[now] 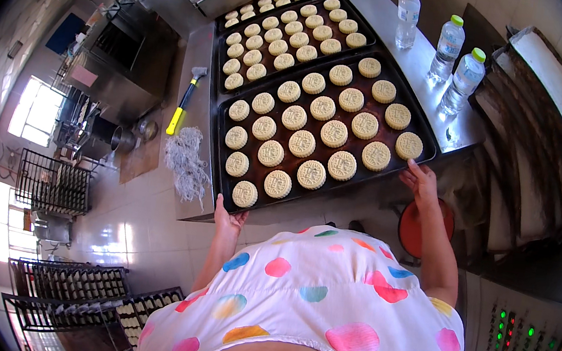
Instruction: The person organizes trays of moon cakes, carries them to a rack, and uses their fingers to touch or adjust individual moon cakes on the trays.
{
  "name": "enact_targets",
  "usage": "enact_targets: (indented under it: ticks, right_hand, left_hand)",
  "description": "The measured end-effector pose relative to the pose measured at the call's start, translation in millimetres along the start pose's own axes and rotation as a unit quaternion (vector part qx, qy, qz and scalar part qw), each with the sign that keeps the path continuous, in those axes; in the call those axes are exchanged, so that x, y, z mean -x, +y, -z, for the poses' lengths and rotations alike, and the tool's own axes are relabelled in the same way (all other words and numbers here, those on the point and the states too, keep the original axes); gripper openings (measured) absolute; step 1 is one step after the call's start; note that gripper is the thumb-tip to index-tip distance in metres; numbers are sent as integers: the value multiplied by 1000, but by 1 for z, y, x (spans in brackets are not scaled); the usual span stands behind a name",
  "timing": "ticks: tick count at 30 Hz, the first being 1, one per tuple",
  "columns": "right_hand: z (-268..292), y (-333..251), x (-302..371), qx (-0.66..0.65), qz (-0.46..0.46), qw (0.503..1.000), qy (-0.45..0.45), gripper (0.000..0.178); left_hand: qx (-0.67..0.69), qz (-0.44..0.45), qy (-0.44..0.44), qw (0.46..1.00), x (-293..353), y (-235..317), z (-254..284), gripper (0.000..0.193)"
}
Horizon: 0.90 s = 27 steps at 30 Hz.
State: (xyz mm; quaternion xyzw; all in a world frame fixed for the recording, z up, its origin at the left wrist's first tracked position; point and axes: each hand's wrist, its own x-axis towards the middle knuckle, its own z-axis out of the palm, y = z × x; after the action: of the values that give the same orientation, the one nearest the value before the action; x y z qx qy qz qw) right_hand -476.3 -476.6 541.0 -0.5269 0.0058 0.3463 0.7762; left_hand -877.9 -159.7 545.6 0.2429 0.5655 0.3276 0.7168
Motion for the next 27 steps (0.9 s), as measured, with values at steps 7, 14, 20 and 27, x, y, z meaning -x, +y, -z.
enact_targets:
  ticks: [7, 14, 20, 27]
  right_hand:
    - [-4, -4, -12, 8, -15, 1000, 1, 27]
    - [-14, -9, -18, 6, -12, 1000, -5, 28]
    - [-16, -8, -25, 1, -14, 1000, 1, 31]
    - [-15, -3, -37, -7, -4, 1000, -15, 29]
  left_hand:
    - [-12, 0, 3, 1000, -5, 8, -18, 58]
    - [-2, 11, 25, 1000, -21, 10, -18, 61]
    - [0, 0, 18, 1000, -26, 13, -23, 61]
    - [-7, -11, 16, 1000, -33, 11, -23, 58]
